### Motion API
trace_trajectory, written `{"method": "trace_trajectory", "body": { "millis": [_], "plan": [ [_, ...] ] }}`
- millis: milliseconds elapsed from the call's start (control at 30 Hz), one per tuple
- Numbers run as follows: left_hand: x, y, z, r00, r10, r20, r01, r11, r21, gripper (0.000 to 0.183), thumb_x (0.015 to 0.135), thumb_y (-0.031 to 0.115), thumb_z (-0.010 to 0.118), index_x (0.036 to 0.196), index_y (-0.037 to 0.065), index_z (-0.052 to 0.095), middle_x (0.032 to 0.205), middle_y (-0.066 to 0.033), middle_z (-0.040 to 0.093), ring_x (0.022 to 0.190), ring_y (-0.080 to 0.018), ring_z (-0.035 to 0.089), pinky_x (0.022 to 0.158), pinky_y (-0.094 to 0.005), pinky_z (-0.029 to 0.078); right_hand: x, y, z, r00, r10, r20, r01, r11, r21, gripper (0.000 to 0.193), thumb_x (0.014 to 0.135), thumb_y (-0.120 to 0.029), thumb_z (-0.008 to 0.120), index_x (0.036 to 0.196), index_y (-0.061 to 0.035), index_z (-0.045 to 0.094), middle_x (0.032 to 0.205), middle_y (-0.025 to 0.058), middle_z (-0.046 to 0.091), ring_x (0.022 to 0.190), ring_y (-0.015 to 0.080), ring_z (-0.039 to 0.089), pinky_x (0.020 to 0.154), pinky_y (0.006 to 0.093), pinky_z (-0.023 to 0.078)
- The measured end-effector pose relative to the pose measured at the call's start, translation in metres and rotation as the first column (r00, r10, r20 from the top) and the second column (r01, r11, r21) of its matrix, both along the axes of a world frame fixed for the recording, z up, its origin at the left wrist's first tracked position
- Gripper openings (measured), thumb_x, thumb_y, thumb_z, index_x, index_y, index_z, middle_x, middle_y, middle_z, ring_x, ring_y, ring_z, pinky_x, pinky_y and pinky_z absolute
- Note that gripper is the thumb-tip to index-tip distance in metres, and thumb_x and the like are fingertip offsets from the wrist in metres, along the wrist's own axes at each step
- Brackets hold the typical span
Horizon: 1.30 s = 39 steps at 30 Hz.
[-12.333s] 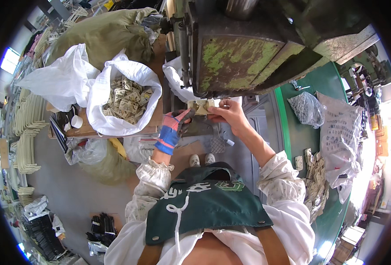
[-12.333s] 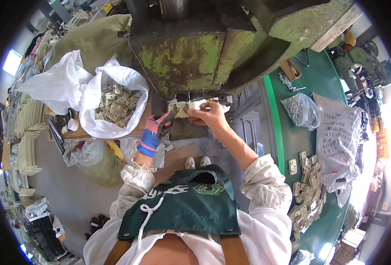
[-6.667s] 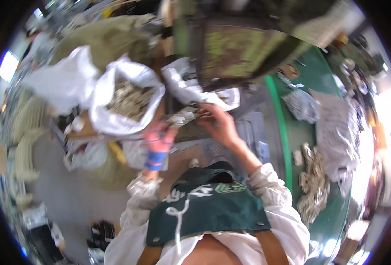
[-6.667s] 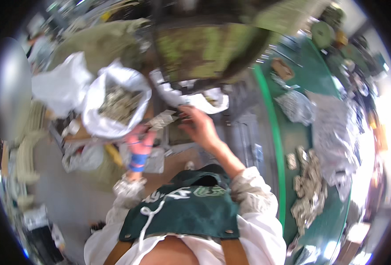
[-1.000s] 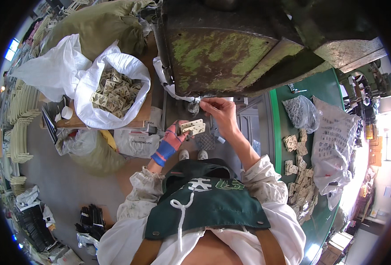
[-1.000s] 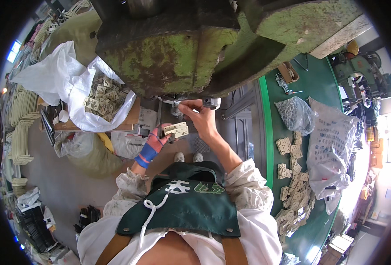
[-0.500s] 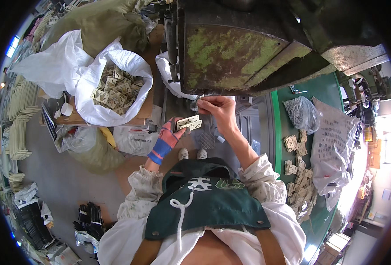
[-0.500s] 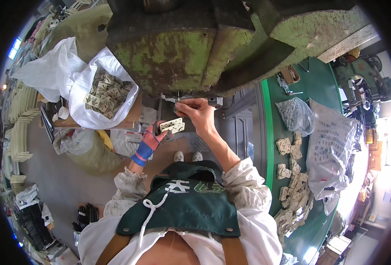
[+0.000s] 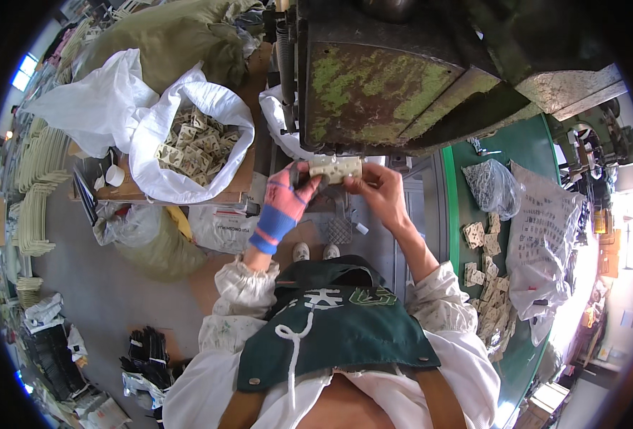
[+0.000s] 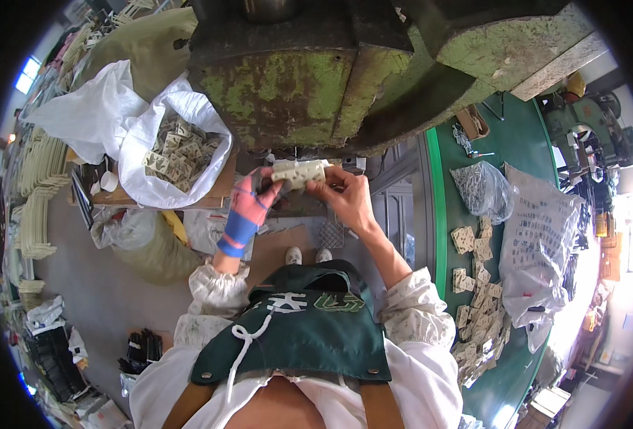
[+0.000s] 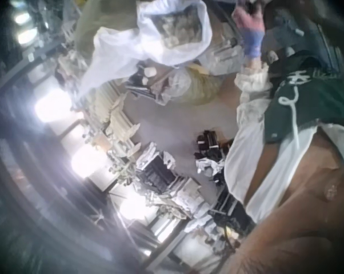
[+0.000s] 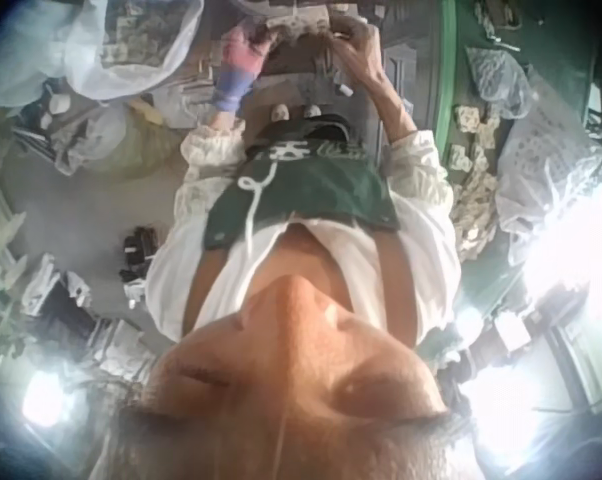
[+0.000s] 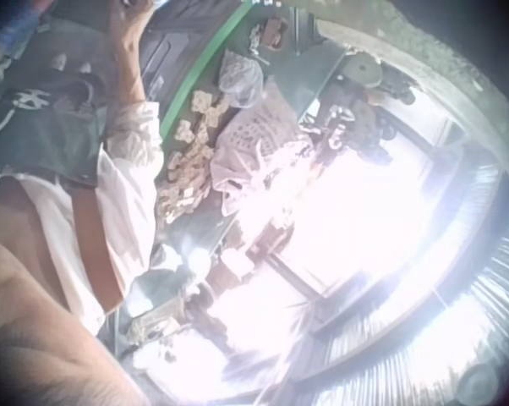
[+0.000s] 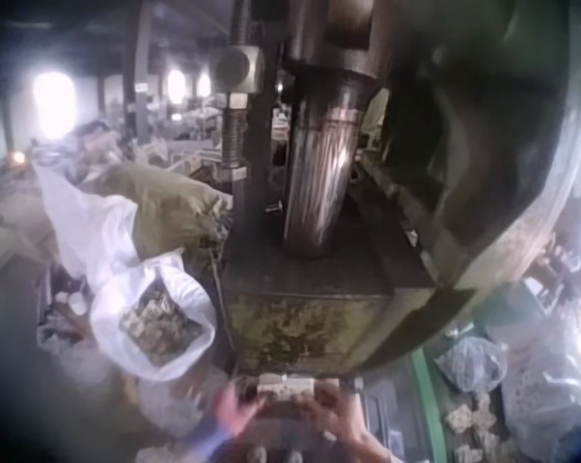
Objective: The person repeatedly picks up small rectangular objects from a pile, places them into a press machine, and removes the processed items. The person handles the objects one at a time and places the finished pieces onto a nearby surface.
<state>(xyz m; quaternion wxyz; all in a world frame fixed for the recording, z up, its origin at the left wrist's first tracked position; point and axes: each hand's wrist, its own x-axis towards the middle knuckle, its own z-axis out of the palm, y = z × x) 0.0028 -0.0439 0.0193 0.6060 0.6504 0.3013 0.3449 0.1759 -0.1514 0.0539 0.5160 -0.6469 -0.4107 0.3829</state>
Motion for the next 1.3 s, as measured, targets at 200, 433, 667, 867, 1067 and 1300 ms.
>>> {"method": "trace_trajectory", "body": {
  "millis": [200,433,667,867,1067,1300],
  "plan": [
    [0.020,-0.005,0.000,0.947,0.218,-0.235,-0.131,0.933,0.336,0.031,0.085,0.031,0.063,0.076,0.002,0.059,0.063,-0.0135,0.059,0.059,-0.0299,0.054,0.056,-0.0363,0.044,0.006,0.011,-0.014,0.950,-0.101,-0.296,0.099,0.995,-0.022,0.024,0.083,-0.020,0.068,0.085,0.0033,0.063,0.065,0.0042,0.061,0.059,0.0094,0.056,0.057,0.0224,0.045],
    [0.009,-0.003,-0.039,0.916,0.293,-0.273,-0.021,0.715,0.699,0.022,0.086,0.025,0.063,0.091,0.004,0.063,0.060,-0.0086,0.056,0.053,-0.0232,0.049,0.057,-0.0345,0.044,0.004,0.010,-0.025,0.932,-0.152,-0.330,0.089,0.976,-0.198,0.033,0.084,-0.029,0.063,0.076,0.0028,0.061,0.055,0.0040,0.055,0.048,0.0121,0.051,0.047,0.0253,0.040],
    [0.019,0.002,-0.010,0.992,0.054,-0.113,-0.098,0.896,-0.433,0.041,0.086,0.040,0.062,0.072,0.001,0.066,0.058,-0.0037,0.061,0.042,-0.0079,0.051,0.040,-0.0199,0.037,0.085,0.039,-0.059,0.912,0.067,0.404,-0.171,0.959,0.226,0.019,0.081,-0.008,0.060,0.098,0.0005,0.064,0.090,0.0115,0.068,0.084,0.0240,0.065,0.071,0.0343,0.052],
    [0.028,-0.006,0.008,0.993,0.012,0.117,0.076,0.699,-0.711,0.038,0.088,0.035,0.058,0.094,-0.002,0.062,0.072,-0.0113,0.065,0.053,-0.0181,0.060,0.047,-0.0257,0.047,0.099,0.081,-0.159,0.492,0.168,0.854,-0.262,0.964,-0.038,0.024,0.078,-0.008,0.056,0.099,-0.0003,0.064,0.097,0.0161,0.064,0.087,0.0313,0.063,0.075,0.0387,0.051],
    [0.015,0.011,0.000,0.997,-0.064,-0.033,0.028,0.763,-0.646,0.035,0.086,0.034,0.062,0.091,-0.001,0.063,0.069,-0.0088,0.063,0.051,-0.0159,0.057,0.046,-0.0248,0.044,0.113,0.071,-0.152,0.756,0.102,0.646,-0.152,0.988,0.022,0.017,0.079,-0.010,0.062,0.087,0.0033,0.068,0.074,0.0143,0.067,0.068,0.0257,0.066,0.065,0.0367,0.054],
    [0.016,0.011,0.010,0.995,-0.101,-0.004,0.082,0.828,-0.555,0.034,0.086,0.034,0.062,0.086,0.000,0.063,0.067,-0.0058,0.060,0.049,-0.0132,0.053,0.045,-0.0247,0.040,0.120,0.043,-0.126,0.987,-0.002,-0.162,-0.002,1.000,-0.025,0.019,0.081,-0.010,0.067,0.093,0.0040,0.068,0.075,0.0095,0.068,0.064,0.0120,0.063,0.058,0.0239,0.053]
  ]
}}
